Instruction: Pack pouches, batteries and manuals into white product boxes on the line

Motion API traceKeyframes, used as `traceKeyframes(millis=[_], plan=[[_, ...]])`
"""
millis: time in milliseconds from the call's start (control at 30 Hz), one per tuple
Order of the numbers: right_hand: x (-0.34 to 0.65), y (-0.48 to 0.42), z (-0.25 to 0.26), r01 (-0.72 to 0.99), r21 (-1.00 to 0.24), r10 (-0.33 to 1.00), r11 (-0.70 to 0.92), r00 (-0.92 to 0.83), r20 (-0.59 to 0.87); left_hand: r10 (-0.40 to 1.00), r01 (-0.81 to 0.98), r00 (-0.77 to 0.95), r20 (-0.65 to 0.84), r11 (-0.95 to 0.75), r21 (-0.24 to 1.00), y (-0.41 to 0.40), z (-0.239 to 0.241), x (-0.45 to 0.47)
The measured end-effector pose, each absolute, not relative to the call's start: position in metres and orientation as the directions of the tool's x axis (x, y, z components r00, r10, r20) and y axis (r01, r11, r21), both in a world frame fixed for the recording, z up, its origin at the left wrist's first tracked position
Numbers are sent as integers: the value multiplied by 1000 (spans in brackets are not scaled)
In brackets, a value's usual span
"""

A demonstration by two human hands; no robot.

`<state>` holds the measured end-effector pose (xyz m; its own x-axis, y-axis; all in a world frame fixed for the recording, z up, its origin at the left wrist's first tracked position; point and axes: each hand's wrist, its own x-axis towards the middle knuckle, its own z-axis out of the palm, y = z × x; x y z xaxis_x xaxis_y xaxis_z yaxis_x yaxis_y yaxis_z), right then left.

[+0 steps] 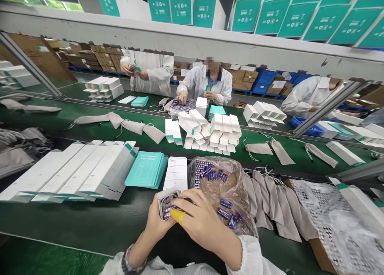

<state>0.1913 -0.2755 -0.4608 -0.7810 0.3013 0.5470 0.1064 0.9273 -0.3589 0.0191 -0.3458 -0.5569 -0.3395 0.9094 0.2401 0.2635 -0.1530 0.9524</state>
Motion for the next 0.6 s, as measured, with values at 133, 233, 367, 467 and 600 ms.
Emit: traceKeyframes(millis=[133, 233, 367, 467, 600], plan=[[183, -287, -484, 174, -577, 529, 798, -661, 532, 917, 235, -325, 230, -157, 959, -348, -555, 19], [173, -294, -498, 195, -851, 759, 488, -577, 302, 925, 200, -316, 210, -151, 968, -353, -549, 19], [151, -301, -498, -107, -990, 796, -92, -605, -9, 955, -56, -224, 193, -210, 976, -362, -540, 20], [139, -303, -493, -208, -932, 798, -298, -590, -123, 963, -279, -223, 149, -210, 937, -364, -536, 23], [139, -306, -501, -319, -885, 803, -338, -589, -94, 949, -305, -298, 100, -194, 932, -361, -535, 29]])
